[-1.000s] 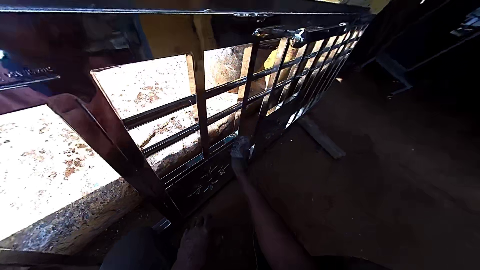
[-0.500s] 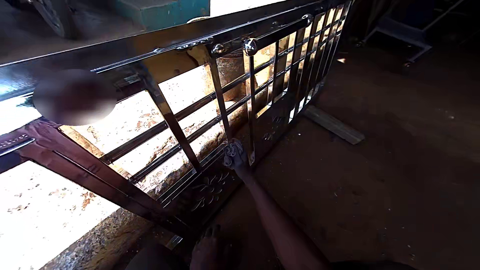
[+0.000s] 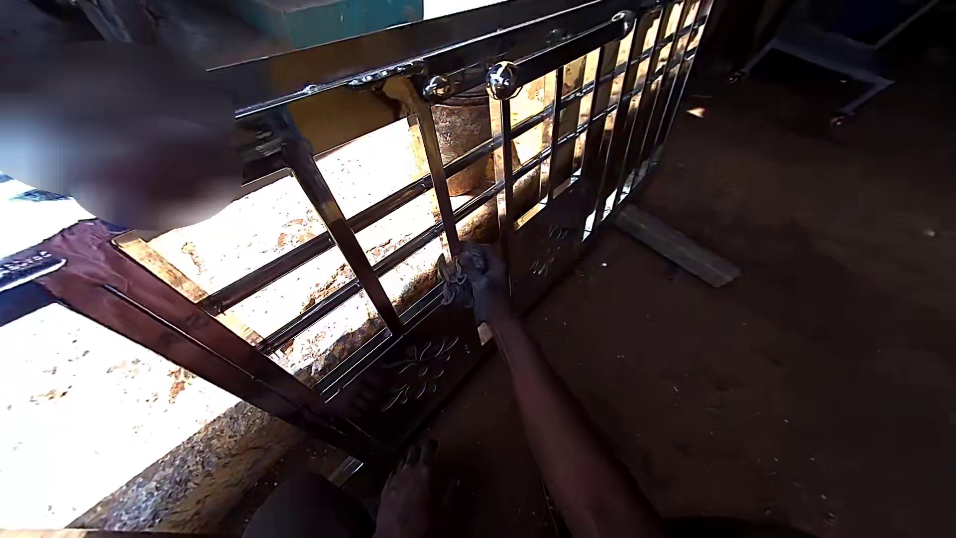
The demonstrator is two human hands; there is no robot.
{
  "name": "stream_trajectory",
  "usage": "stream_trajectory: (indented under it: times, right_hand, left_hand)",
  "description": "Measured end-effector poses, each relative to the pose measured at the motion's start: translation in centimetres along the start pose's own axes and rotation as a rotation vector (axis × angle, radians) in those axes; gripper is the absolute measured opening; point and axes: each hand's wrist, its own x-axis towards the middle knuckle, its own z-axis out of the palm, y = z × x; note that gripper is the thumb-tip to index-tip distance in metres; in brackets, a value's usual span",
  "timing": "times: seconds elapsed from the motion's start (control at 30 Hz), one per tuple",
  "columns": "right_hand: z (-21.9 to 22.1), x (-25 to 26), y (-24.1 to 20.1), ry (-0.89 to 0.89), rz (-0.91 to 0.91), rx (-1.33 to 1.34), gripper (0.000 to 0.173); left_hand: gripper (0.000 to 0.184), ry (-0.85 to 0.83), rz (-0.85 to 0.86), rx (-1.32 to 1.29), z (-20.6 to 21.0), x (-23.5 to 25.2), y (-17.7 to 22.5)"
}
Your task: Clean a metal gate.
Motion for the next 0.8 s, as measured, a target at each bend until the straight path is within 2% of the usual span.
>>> stream_trajectory:
  times: [0.1, 0.17, 0.23, 0.3, 0.4, 0.47, 0.6, 0.67, 0.8]
  right_hand:
    - [1.2, 2.3, -2.9, -0.057, -0.105, -0.049, 0.017]
    - [0.3, 0.8, -1.0, -0.052, -0.128, -0.102, 0.021]
    - [-2.1, -3.3, 2.7, -0.017, -0.010, -0.217, 0.028]
    - [-5.4, -7.8, 6.9, -0.004, 0.206, -0.368, 0.031]
    - [-8.5, -10.0, 10.4, -0.052, 0.347, -0.490, 0.027]
    - [-8.2, -9.4, 9.9, -0.064, 0.295, -0.487, 0.022]
    - [-4.1, -5.4, 4.3, 0.025, 0.093, -0.417, 0.020]
    - [-3.6, -6.1, 4.9, 0.076, 0.068, -0.411, 0.020]
    - [-6.1, -9.2, 9.1, 0.092, 0.159, -0.444, 0.019]
  left_hand:
    - [0.070, 0.004, 0.003, 0.006, 1.1, 0.2, -0.5]
    - [0.071, -0.021, -0.014, 0.033, 1.1, 0.2, -0.7]
    - [0.072, -0.027, -0.012, 0.042, 1.1, 0.2, -0.4]
    - [0.072, -0.020, 0.002, 0.029, 1.0, 0.5, 0.0]
    - [0.071, -0.022, 0.010, 0.023, 1.1, 0.8, 0.0]
    - [0.072, -0.026, 0.002, 0.029, 1.2, 0.4, -0.2]
    - [0.072, -0.011, 0.018, 0.028, 1.4, 0.2, -0.1]
    - [0.073, -0.019, 0.021, 0.031, 1.6, 0.0, -0.2]
    - [0.072, -0.036, 0.020, 0.040, 1.5, 0.3, -0.2]
